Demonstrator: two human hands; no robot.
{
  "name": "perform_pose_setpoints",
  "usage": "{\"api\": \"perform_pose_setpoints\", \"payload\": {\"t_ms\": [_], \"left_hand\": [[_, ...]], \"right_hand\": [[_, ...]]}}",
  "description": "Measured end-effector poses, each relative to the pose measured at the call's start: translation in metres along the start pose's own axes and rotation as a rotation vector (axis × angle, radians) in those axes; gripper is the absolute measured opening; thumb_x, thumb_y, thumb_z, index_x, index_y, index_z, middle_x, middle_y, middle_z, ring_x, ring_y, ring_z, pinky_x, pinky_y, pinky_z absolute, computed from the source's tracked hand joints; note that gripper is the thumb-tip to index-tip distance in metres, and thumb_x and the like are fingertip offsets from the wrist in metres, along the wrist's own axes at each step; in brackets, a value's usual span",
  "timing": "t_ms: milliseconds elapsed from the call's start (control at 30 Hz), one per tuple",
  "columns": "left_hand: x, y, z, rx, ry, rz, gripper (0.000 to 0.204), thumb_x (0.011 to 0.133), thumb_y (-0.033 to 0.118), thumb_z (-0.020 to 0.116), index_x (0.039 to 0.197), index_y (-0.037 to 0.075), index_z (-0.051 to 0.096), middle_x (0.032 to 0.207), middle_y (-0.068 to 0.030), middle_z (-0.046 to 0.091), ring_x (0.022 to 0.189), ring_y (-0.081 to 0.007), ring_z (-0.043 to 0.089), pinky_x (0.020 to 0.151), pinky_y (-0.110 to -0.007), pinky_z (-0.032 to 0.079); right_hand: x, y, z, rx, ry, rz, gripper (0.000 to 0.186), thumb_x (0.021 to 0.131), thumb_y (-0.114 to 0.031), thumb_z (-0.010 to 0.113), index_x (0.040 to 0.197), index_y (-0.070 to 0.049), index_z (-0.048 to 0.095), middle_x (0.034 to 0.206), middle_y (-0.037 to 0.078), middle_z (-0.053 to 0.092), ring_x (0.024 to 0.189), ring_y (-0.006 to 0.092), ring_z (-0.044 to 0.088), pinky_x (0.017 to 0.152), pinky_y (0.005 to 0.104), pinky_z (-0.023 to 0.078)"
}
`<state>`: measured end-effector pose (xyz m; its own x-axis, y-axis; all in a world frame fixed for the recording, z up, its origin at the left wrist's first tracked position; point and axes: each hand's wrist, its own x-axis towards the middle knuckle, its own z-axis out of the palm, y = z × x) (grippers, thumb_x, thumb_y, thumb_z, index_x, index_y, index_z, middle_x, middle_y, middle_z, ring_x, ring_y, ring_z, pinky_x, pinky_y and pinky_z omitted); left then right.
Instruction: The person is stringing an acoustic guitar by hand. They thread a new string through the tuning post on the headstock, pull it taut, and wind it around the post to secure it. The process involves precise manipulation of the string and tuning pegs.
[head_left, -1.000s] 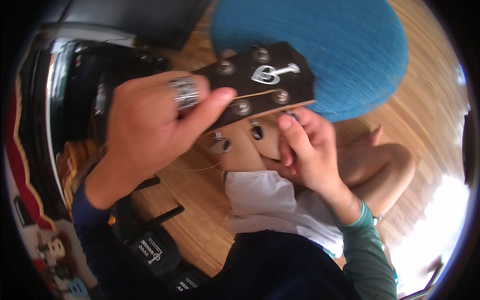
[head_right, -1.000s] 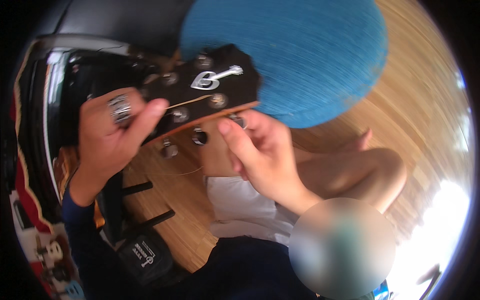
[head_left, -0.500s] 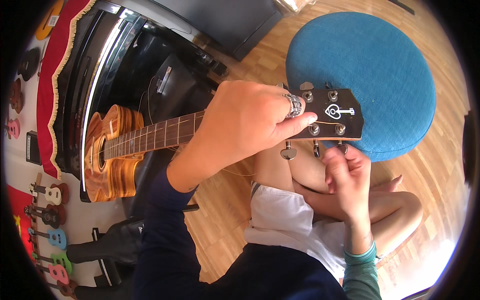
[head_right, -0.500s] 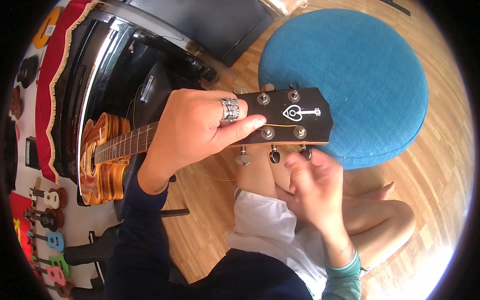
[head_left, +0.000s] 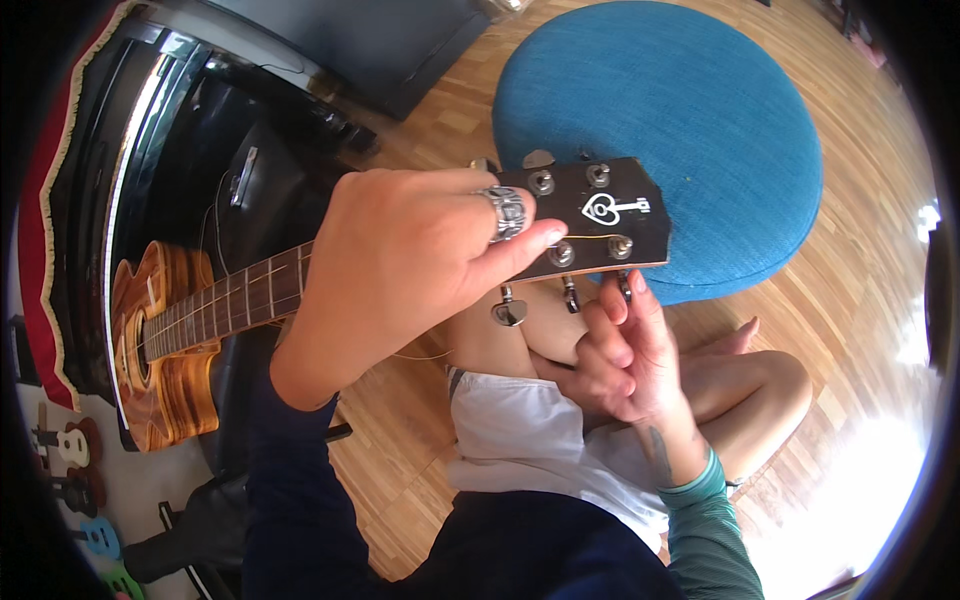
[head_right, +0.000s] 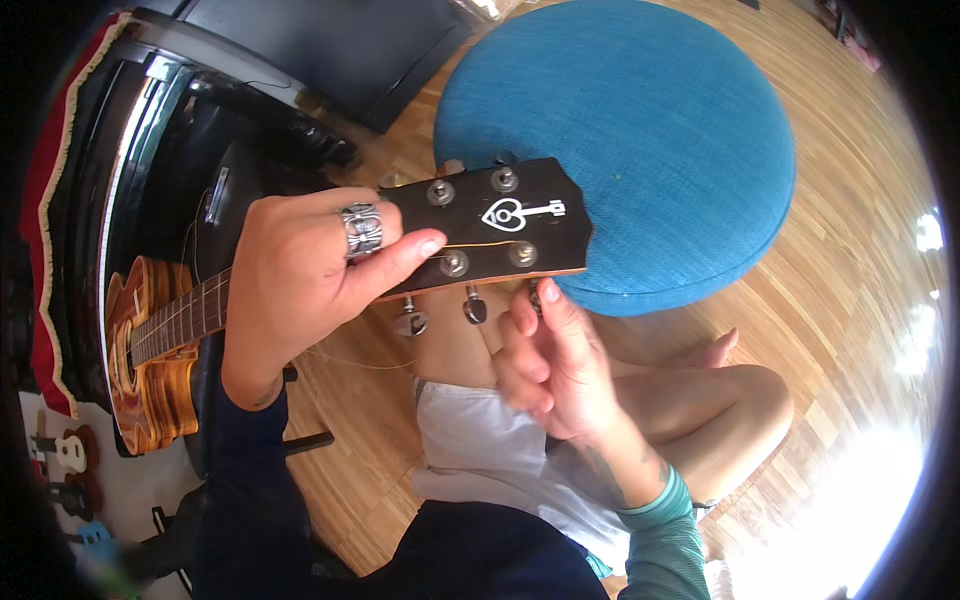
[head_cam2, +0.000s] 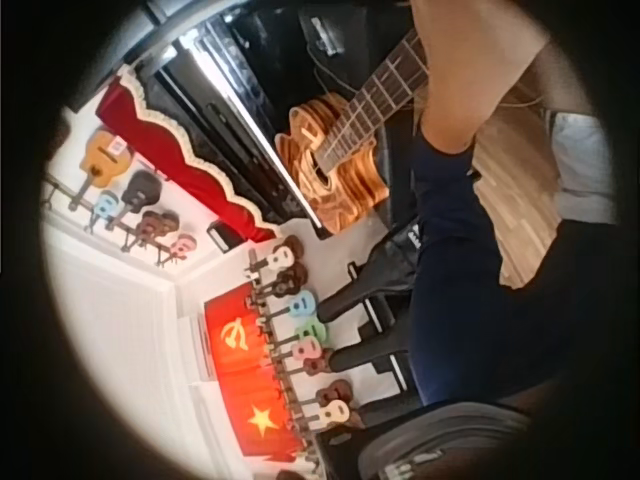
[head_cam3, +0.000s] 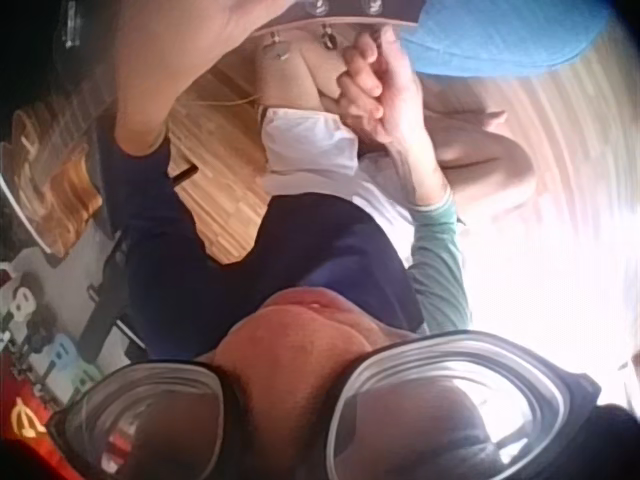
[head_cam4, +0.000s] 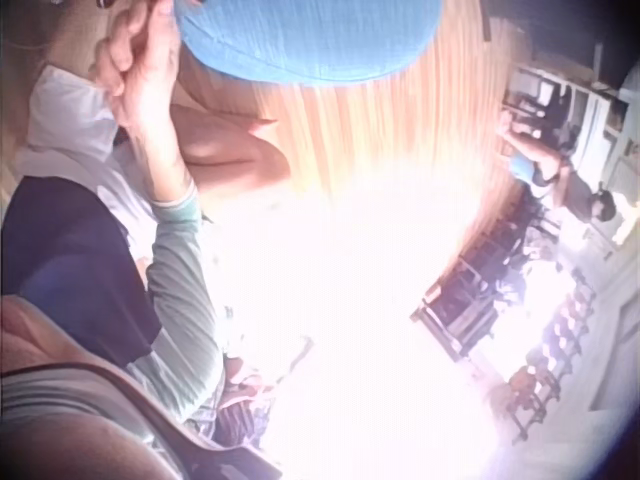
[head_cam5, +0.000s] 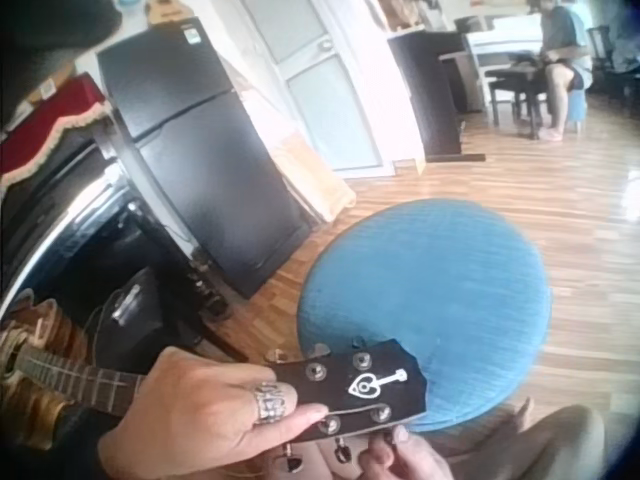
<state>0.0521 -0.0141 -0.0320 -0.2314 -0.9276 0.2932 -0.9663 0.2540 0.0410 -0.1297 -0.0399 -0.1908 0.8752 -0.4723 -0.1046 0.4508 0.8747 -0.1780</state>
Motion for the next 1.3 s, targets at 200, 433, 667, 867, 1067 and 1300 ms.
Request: {"api": "perform_pose_setpoints", "payload": {"t_ms": [200, 433, 667, 867, 1067, 1300], "left_hand": [[-0.005, -0.004, -0.003, 0.072, -0.025, 0.022, 0.030, 0.080, 0.025, 0.079, 0.066, 0.004, 0.062, 0.059, -0.0052, 0.054, 0.048, -0.0227, 0.054, 0.045, -0.033, 0.040], [-0.003, -0.010, -0.005, -0.027, 0.017, -0.041, 0.030, 0.083, 0.022, 0.078, 0.065, 0.003, 0.062, 0.053, -0.0061, 0.049, 0.044, -0.0177, 0.047, 0.044, -0.030, 0.036], [-0.006, 0.002, -0.020, -0.208, 0.056, -0.312, 0.010, 0.089, 0.011, 0.071, 0.093, 0.004, 0.065, 0.050, 0.0052, 0.032, 0.047, -0.0015, 0.029, 0.047, -0.023, 0.021], [-0.019, -0.005, -0.037, -0.245, 0.008, -0.428, 0.028, 0.092, 0.008, 0.066, 0.118, 0.003, 0.057, 0.054, 0.0105, 0.033, 0.050, 0.0020, 0.027, 0.049, -0.021, 0.017], [-0.029, -0.019, -0.042, -0.316, 0.006, -0.454, 0.025, 0.093, 0.006, 0.065, 0.116, 0.003, 0.057, 0.055, 0.0104, 0.034, 0.051, 0.0023, 0.027, 0.050, -0.020, 0.017], [-0.038, -0.024, -0.042, -0.174, -0.012, -0.368, 0.008, 0.093, 0.003, 0.064, 0.089, -0.004, 0.062, 0.105, 0.0028, 0.055, 0.056, 0.0015, 0.032, 0.051, -0.018, 0.025]], "right_hand": [[-0.003, -0.003, 0.015, -1.397, 0.368, -0.655, 0.043, 0.106, -0.035, 0.045, 0.094, 0.003, 0.062, 0.052, 0.001, 0.051, 0.045, 0.0071, 0.047, 0.042, 0.0209, 0.035], [0.000, -0.008, 0.000, -0.562, 0.064, -0.223, 0.050, 0.105, -0.041, 0.044, 0.088, 0.002, 0.063, 0.048, 0.004, 0.049, 0.035, 0.0074, 0.039, 0.038, 0.0217, 0.029], [-0.004, -0.015, 0.011, -1.058, 0.144, -0.442, 0.041, 0.105, -0.030, 0.049, 0.088, 0.002, 0.067, 0.052, 0.000, 0.052, 0.045, 0.0038, 0.045, 0.044, 0.0194, 0.033], [-0.003, -0.016, 0.013, -1.000, 0.155, -0.382, 0.037, 0.105, -0.027, 0.051, 0.091, 0.003, 0.068, 0.055, -0.001, 0.053, 0.048, 0.0033, 0.046, 0.047, 0.0198, 0.035], [-0.004, -0.012, 0.013, -1.099, 0.201, -0.466, 0.033, 0.103, -0.023, 0.055, 0.092, 0.005, 0.068, 0.059, -0.002, 0.054, 0.052, 0.0032, 0.048, 0.050, 0.0200, 0.038], [-0.001, -0.013, 0.010, -1.022, 0.161, -0.421, 0.033, 0.103, -0.026, 0.054, 0.095, 0.003, 0.068, 0.056, -0.001, 0.054, 0.050, 0.0030, 0.048, 0.049, 0.0204, 0.037]]}}
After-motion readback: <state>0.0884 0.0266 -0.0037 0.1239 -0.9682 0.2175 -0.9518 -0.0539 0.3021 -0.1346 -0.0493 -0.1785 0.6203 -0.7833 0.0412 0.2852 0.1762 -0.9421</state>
